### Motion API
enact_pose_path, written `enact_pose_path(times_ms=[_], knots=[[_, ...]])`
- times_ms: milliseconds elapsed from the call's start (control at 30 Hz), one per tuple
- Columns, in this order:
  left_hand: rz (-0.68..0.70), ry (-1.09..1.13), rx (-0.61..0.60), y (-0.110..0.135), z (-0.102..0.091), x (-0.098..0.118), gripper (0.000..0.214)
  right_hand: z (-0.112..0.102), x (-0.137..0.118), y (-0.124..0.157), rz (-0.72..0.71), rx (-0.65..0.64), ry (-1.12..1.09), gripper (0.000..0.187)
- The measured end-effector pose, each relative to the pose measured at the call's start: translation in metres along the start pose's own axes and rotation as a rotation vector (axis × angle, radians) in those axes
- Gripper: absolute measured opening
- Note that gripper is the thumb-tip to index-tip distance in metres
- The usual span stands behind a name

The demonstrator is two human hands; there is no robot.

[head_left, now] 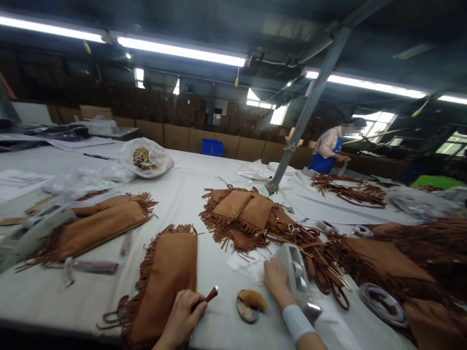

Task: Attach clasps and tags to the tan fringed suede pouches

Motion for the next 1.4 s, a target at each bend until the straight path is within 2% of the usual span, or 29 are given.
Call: enact_pose_path(times_ms=[67, 167, 267, 333, 500, 633, 833, 1000, 1167, 1400], knots=[[-0.022, 0.017, -0.013, -0.002, -0.001, 0.000, 0.024, 0.002, 0.004, -0.004, 0.020, -0.046, 0.058, 0.011], [-0.048, 0.057, -0.010, -0.003, -0.004, 0.001, 0.026, -0.003, 0.011, -0.006, 0.055, -0.087, 0.111, 0.014], [-0.066, 0.089, -0.014, -0.003, -0.006, 0.002, 0.027, -0.011, 0.013, -0.006, 0.061, -0.109, 0.104, 0.010], [-0.072, 0.096, -0.015, -0.003, -0.007, 0.002, 0.027, -0.014, 0.014, -0.004, 0.064, -0.120, 0.070, 0.013], [-0.070, 0.109, -0.012, -0.002, -0.009, 0.006, 0.027, -0.013, 0.018, 0.005, 0.119, -0.145, -0.033, 0.034], [-0.073, 0.115, 0.003, -0.001, -0.010, 0.008, 0.027, -0.011, 0.018, 0.012, 0.141, -0.174, -0.133, 0.027], [-0.077, 0.115, 0.010, -0.001, -0.011, 0.007, 0.028, -0.025, 0.016, 0.015, 0.202, -0.112, -0.277, 0.020], [-0.068, 0.086, 0.009, -0.003, -0.009, 0.002, 0.028, -0.016, 0.000, 0.022, 0.252, -0.200, -0.552, 0.025], [-0.045, 0.070, 0.019, -0.003, -0.010, 0.004, 0.031, 0.002, -0.030, 0.044, 0.309, -0.330, -0.810, 0.039], [-0.005, 0.132, 0.014, -0.005, -0.012, 0.014, 0.032, 0.021, -0.072, 0.079, 0.386, -0.393, -0.980, 0.038]])
Point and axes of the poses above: each hand's wrist, its own y-axis away from the middle knuckle, its own z-axis out of the palm, x = y × z, the point moved 9 cm from there along -y, towards the middle knuckle, and after that the axes turned 6 degrees about y, right-handed, at the moved point
